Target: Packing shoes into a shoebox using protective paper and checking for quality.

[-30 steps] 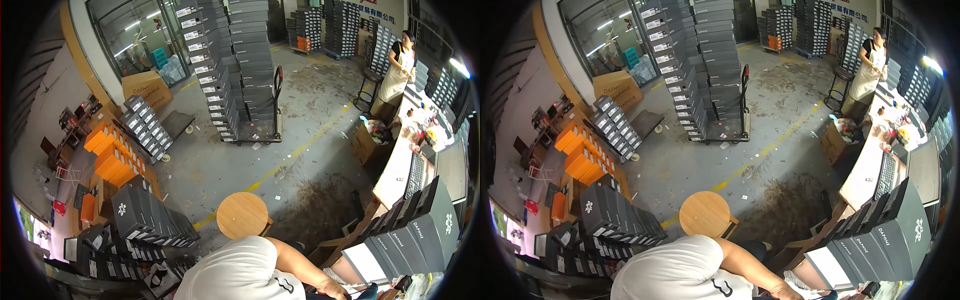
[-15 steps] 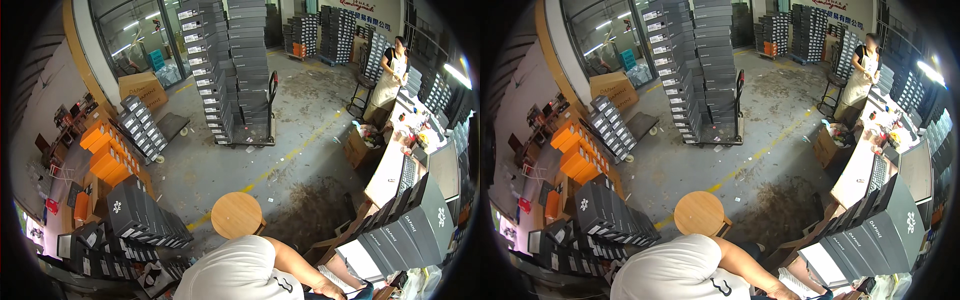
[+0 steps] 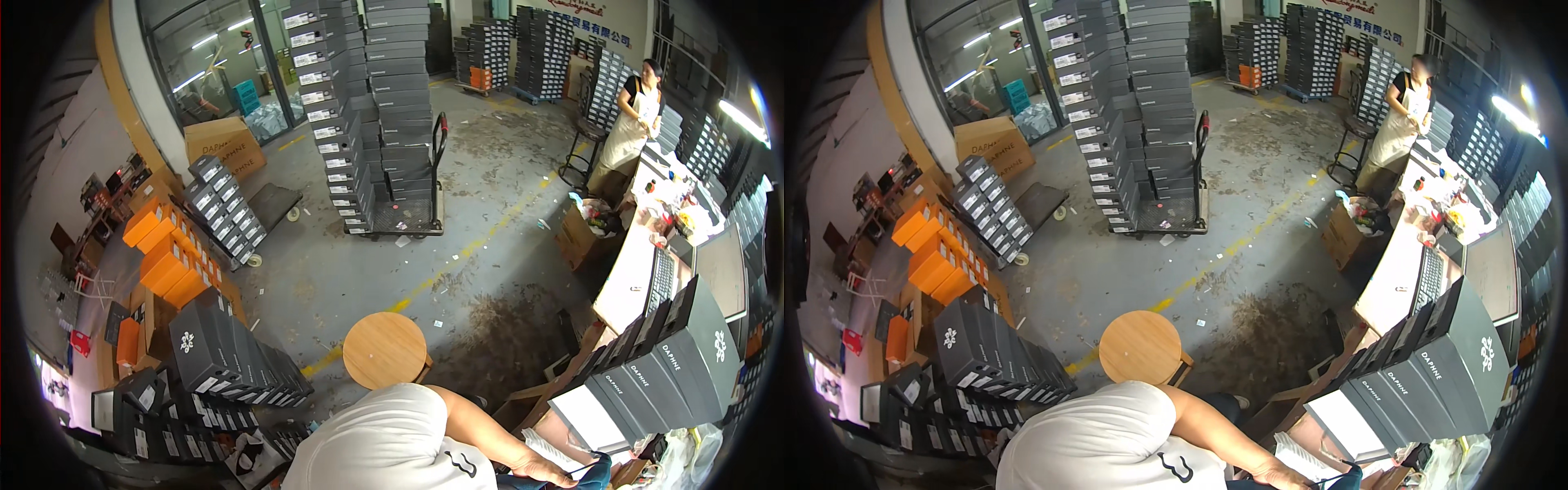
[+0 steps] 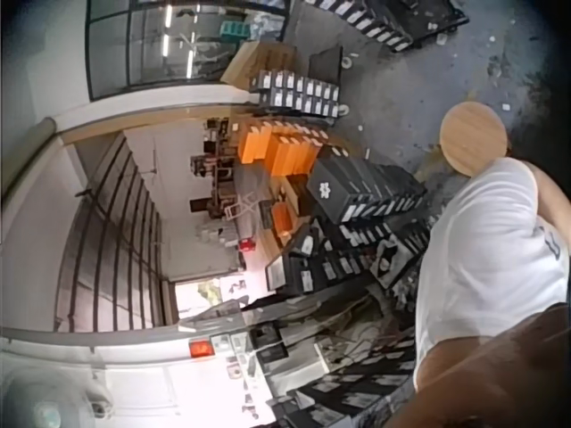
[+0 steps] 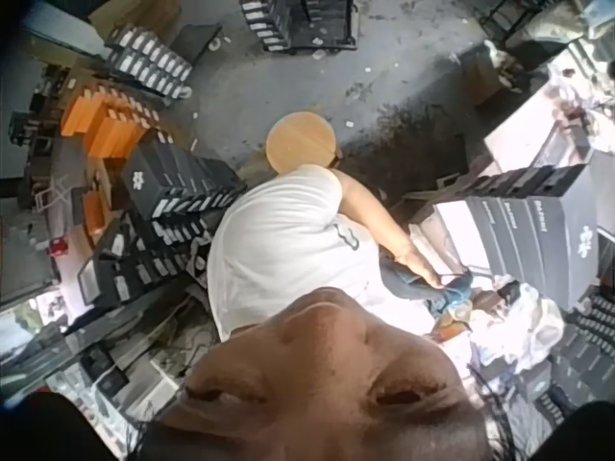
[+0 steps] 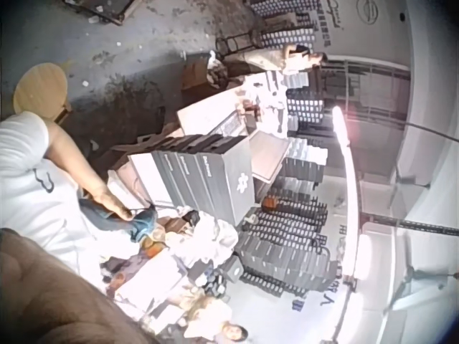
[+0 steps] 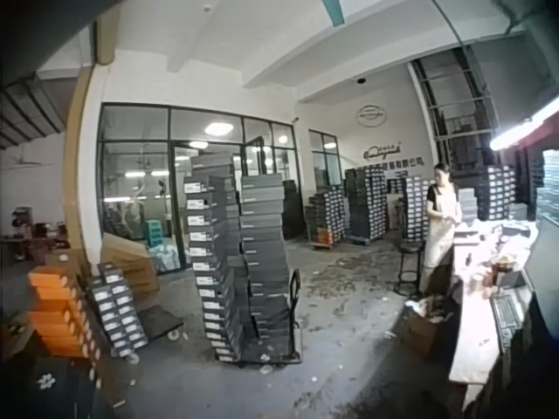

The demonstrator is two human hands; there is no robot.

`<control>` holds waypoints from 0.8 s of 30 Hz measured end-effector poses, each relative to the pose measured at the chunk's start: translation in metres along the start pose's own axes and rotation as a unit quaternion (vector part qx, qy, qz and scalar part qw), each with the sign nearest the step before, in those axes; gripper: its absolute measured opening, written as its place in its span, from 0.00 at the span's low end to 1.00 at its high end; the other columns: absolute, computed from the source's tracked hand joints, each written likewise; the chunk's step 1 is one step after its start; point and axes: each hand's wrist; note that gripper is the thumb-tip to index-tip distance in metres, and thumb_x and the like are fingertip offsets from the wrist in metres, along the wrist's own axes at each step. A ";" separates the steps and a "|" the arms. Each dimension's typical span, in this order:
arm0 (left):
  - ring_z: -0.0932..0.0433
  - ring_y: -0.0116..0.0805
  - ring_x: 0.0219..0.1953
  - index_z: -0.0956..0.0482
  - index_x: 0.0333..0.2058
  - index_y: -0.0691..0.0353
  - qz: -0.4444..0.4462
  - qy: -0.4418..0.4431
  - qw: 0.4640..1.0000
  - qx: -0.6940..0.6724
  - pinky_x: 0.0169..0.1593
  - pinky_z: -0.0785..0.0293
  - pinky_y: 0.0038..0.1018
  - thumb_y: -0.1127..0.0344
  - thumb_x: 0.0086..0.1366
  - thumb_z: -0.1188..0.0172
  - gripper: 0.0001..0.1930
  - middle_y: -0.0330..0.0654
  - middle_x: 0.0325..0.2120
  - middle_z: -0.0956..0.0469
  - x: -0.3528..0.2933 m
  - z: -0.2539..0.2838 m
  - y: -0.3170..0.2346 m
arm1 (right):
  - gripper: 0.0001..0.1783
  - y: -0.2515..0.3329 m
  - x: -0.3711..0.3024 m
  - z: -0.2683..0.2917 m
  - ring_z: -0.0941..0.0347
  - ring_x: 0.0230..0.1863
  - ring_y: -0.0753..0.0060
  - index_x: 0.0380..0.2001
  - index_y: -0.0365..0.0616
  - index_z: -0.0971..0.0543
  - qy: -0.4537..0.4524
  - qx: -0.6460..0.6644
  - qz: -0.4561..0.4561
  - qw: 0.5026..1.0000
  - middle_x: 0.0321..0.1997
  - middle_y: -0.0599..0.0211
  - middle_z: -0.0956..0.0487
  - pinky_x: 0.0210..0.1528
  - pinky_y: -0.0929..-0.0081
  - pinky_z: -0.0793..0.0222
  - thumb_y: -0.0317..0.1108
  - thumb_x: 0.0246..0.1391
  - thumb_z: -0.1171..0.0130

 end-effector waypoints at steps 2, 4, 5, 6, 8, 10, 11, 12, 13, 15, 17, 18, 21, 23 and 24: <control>0.35 0.31 0.54 0.35 0.58 0.63 0.006 0.006 1.000 -0.008 0.58 0.38 0.29 0.45 0.64 0.47 0.32 0.38 0.53 0.31 0.000 -0.001 0.001 | 0.24 -0.002 -0.003 0.006 0.34 0.52 0.64 0.56 0.35 0.33 -0.018 -0.007 -0.004 1.000 0.52 0.59 0.29 0.54 0.70 0.39 0.31 0.56 0.54; 0.36 0.31 0.55 0.35 0.58 0.62 0.011 0.009 1.000 -0.015 0.58 0.38 0.29 0.44 0.65 0.47 0.32 0.38 0.53 0.31 0.000 -0.001 0.002 | 0.25 -0.008 -0.007 0.013 0.35 0.53 0.64 0.56 0.35 0.34 -0.040 -0.016 -0.008 0.999 0.52 0.59 0.29 0.54 0.70 0.39 0.31 0.55 0.54; 0.36 0.31 0.55 0.35 0.58 0.62 0.014 0.010 1.000 -0.017 0.59 0.39 0.29 0.44 0.65 0.47 0.32 0.38 0.53 0.31 0.000 -0.001 0.002 | 0.25 -0.011 -0.009 0.018 0.35 0.53 0.64 0.56 0.35 0.34 -0.056 -0.020 -0.010 0.998 0.52 0.59 0.29 0.54 0.70 0.39 0.31 0.55 0.54; 0.36 0.31 0.55 0.35 0.59 0.62 0.017 0.012 1.000 -0.020 0.59 0.39 0.29 0.43 0.65 0.48 0.33 0.38 0.54 0.32 0.000 0.000 0.001 | 0.25 -0.016 -0.013 0.025 0.35 0.54 0.64 0.57 0.35 0.34 -0.075 -0.025 -0.014 0.997 0.52 0.59 0.29 0.55 0.70 0.39 0.31 0.55 0.54; 0.36 0.30 0.56 0.36 0.59 0.62 0.027 0.014 0.999 -0.022 0.59 0.39 0.29 0.43 0.65 0.48 0.33 0.38 0.54 0.32 0.002 0.001 -0.003 | 0.25 -0.029 -0.021 0.046 0.35 0.54 0.64 0.57 0.35 0.34 -0.122 -0.039 -0.026 0.991 0.53 0.59 0.29 0.55 0.70 0.39 0.31 0.55 0.54; 0.37 0.30 0.56 0.36 0.59 0.62 0.040 -0.001 0.999 -0.020 0.59 0.40 0.29 0.42 0.65 0.48 0.33 0.37 0.54 0.32 0.008 0.004 -0.011 | 0.26 -0.049 -0.037 0.075 0.35 0.55 0.64 0.57 0.36 0.35 -0.185 -0.052 -0.043 0.981 0.53 0.59 0.29 0.56 0.70 0.40 0.30 0.55 0.54; 0.36 0.30 0.55 0.34 0.59 0.62 0.017 0.077 0.996 -0.047 0.58 0.39 0.29 0.38 0.65 0.50 0.35 0.39 0.54 0.32 0.028 0.018 0.011 | 0.26 -0.062 -0.050 0.095 0.35 0.55 0.64 0.58 0.36 0.35 -0.217 -0.065 -0.052 0.973 0.54 0.59 0.30 0.56 0.70 0.40 0.30 0.55 0.54; 0.35 0.30 0.52 0.33 0.57 0.62 0.028 0.057 0.997 -0.049 0.56 0.37 0.29 0.39 0.65 0.50 0.33 0.40 0.51 0.30 0.026 0.017 0.000 | 0.26 -0.077 -0.071 0.119 0.36 0.55 0.64 0.58 0.36 0.35 -0.262 -0.081 -0.070 0.959 0.54 0.59 0.30 0.57 0.70 0.40 0.30 0.55 0.54; 0.33 0.30 0.49 0.31 0.55 0.62 0.040 0.037 0.997 -0.050 0.54 0.35 0.30 0.40 0.65 0.50 0.32 0.40 0.47 0.28 0.024 0.016 -0.014 | 0.26 -0.091 -0.101 0.143 0.36 0.56 0.64 0.58 0.36 0.35 -0.311 -0.095 -0.091 0.941 0.54 0.59 0.30 0.57 0.70 0.40 0.30 0.55 0.54; 0.26 0.30 0.39 0.24 0.44 0.62 0.106 -0.006 0.994 -0.036 0.47 0.29 0.28 0.40 0.65 0.49 0.27 0.40 0.36 0.22 0.026 0.025 -0.034 | 0.27 -0.119 -0.171 0.180 0.36 0.56 0.64 0.58 0.36 0.35 -0.397 -0.122 -0.128 0.901 0.55 0.58 0.30 0.57 0.70 0.40 0.30 0.54 0.54; 0.21 0.36 0.38 0.23 0.42 0.64 0.124 0.006 0.989 -0.074 0.45 0.24 0.34 0.37 0.62 0.48 0.31 0.48 0.37 0.20 0.028 0.032 -0.058 | 0.27 -0.139 -0.223 0.194 0.36 0.57 0.64 0.59 0.36 0.35 -0.442 -0.122 -0.146 0.876 0.55 0.58 0.30 0.58 0.70 0.41 0.29 0.54 0.54; 0.20 0.40 0.40 0.26 0.45 0.66 0.151 0.013 0.981 -0.121 0.46 0.24 0.36 0.34 0.61 0.50 0.34 0.51 0.37 0.21 0.030 0.032 -0.064 | 0.27 -0.142 -0.243 0.194 0.36 0.57 0.64 0.59 0.36 0.36 -0.458 -0.125 -0.156 0.866 0.55 0.58 0.30 0.58 0.70 0.41 0.29 0.54 0.54; 0.22 0.47 0.45 0.32 0.51 0.70 0.170 -0.046 0.974 -0.140 0.47 0.23 0.41 0.35 0.65 0.57 0.37 0.53 0.43 0.24 0.031 0.030 -0.062 | 0.30 -0.135 -0.269 0.189 0.38 0.60 0.57 0.59 0.41 0.34 -0.449 -0.151 -0.219 0.853 0.58 0.51 0.33 0.62 0.65 0.42 0.24 0.49 0.56; 0.22 0.48 0.45 0.33 0.52 0.65 0.166 -0.045 0.976 -0.135 0.46 0.23 0.43 0.35 0.66 0.60 0.35 0.51 0.42 0.25 0.043 0.031 -0.049 | 0.28 -0.125 -0.265 0.189 0.39 0.61 0.50 0.58 0.40 0.34 -0.413 -0.279 -0.221 0.838 0.57 0.48 0.34 0.62 0.63 0.42 0.25 0.51 0.56; 0.22 0.48 0.45 0.33 0.52 0.64 0.176 -0.036 0.976 -0.125 0.46 0.23 0.44 0.36 0.66 0.61 0.34 0.51 0.42 0.25 0.053 0.030 -0.043 | 0.27 -0.122 -0.258 0.191 0.38 0.60 0.48 0.58 0.40 0.34 -0.401 -0.299 -0.237 0.833 0.57 0.47 0.34 0.62 0.62 0.41 0.25 0.51 0.55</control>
Point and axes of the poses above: each hand's wrist, its own x-axis towards the middle knuckle, its own z-axis out of the back of the hand, y = z × x
